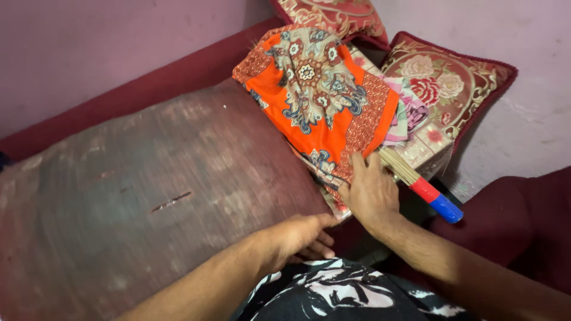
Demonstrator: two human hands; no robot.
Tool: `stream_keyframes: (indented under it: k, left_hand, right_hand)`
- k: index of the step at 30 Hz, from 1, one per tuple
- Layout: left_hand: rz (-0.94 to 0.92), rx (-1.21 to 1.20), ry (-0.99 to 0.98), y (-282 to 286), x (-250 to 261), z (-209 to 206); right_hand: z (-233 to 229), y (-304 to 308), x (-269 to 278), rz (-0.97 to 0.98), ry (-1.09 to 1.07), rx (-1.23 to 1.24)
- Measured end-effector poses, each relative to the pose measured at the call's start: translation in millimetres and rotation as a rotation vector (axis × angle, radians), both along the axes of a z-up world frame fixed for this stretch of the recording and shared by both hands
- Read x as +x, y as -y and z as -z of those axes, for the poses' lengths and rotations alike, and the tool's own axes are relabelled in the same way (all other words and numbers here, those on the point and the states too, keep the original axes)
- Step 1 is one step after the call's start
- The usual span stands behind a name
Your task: The person puts a brown pillow into an orange patterned pillowcase by hand, aligning the corners and tucking the fabric around the pillow. After the pillow is fully encased, the person uses a traditional broom to repeatedly hit the pillow to smooth the surface.
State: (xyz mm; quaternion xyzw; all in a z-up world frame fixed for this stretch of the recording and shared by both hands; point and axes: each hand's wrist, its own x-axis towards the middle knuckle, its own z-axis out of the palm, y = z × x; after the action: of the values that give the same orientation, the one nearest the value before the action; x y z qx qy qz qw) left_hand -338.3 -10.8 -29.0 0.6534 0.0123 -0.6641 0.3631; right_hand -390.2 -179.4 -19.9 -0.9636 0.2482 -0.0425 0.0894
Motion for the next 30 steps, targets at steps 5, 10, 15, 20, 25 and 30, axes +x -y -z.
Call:
stream_keyframes:
  k: [5,10,15,20,25,30]
  left_hand:
    - [-0.315,0.074,-0.318,-6.1,-38.6,41.8]
    - [-0.977,-0.063,-0.358,-11.7,-67.1,50.9]
    - [-1.291,-0.239,-0.417,-6.7,-74.1,35.2]
    - [-1.358,-0.441,-0.483,-9.3,-71.8,3.2]
    - [-1.366,-0.413,-0.398,5.7,-53.2,5.7]
    - [-1.302,-0.309,-0.301,21.5,-50.7,21.5]
  right_hand:
    - [11.9,16.4,-3.5,-0.218,0.223,-0.075]
    - [23.8,28.4,-11.7,-0.254,0.248,0.037]
    - [36.8,34.3,-33.0,-0.411,0.234,0.023]
    - [38.0,27.0,-48.7,-0.538,0.275,0.136]
    - [21.0,-2.2,-44.7,-0.215,0.257,0.603]
    - [14.0,-2.0,-34.9,0.153,0.404,1.095]
